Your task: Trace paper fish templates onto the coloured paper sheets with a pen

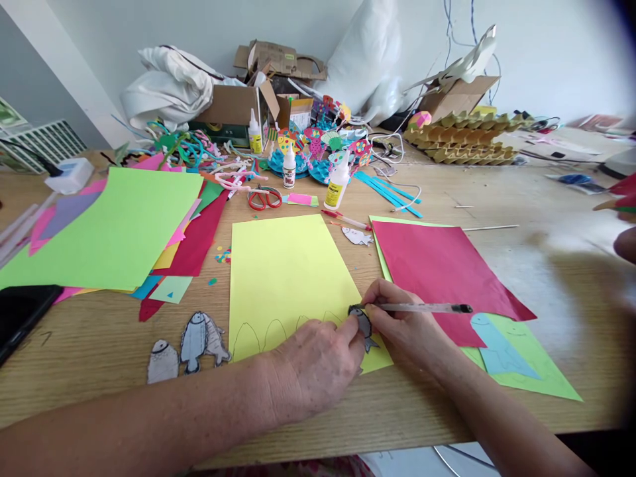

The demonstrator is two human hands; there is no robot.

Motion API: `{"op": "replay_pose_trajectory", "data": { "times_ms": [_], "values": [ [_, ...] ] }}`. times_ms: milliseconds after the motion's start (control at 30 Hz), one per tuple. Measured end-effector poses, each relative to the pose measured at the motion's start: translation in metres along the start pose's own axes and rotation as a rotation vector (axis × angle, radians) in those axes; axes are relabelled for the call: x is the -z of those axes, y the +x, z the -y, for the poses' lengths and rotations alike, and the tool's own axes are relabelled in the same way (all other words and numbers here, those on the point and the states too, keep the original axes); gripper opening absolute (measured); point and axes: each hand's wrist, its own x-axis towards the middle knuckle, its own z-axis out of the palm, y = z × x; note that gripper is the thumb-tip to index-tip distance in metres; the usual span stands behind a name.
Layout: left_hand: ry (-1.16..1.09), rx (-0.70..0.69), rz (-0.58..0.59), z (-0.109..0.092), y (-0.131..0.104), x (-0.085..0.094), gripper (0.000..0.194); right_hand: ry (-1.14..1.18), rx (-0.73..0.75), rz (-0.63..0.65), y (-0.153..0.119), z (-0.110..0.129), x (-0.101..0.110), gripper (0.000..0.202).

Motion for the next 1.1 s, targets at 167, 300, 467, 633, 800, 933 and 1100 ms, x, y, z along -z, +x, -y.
{"op": "replay_pose_trajectory", "data": {
  "times_ms": [167, 300, 467, 633, 800, 933, 1100],
  "values": [
    [0.008, 0.004, 0.001, 0.0001, -0.0001, -0.0011, 0.023, -0.044, 0.018, -0.012, -0.0005, 0.0000, -0.0005, 0.006],
    [0.009, 0.006, 0.002, -0.0002, 0.0001, -0.0002, 0.023, -0.049, 0.007, -0.027, -0.0009, 0.0001, -0.0010, 0.006],
    [-0.001, 0.003, 0.002, -0.0004, 0.0004, 0.0006, 0.023, -0.064, 0.017, -0.040, -0.0001, 0.0002, -0.0012, 0.006],
    [0.000, 0.014, 0.008, -0.0008, -0.0001, 0.0013, 0.024, -0.069, 0.014, -0.050, 0.0003, 0.0025, -0.0008, 0.006],
    [-0.001, 0.024, 0.018, -0.0009, -0.0002, 0.0034, 0.025, -0.072, 0.021, -0.056, -0.0001, 0.0041, -0.0006, 0.006],
    [0.001, 0.004, 0.028, -0.0002, 0.0002, 0.0032, 0.022, -0.025, 0.006, -0.039, -0.0011, 0.0049, -0.0009, 0.007],
    [0.012, 0.015, 0.028, -0.0010, 0.0009, 0.0038, 0.023, -0.036, 0.020, -0.026, -0.0018, 0.0040, 0.0004, 0.007]
  ]
}}
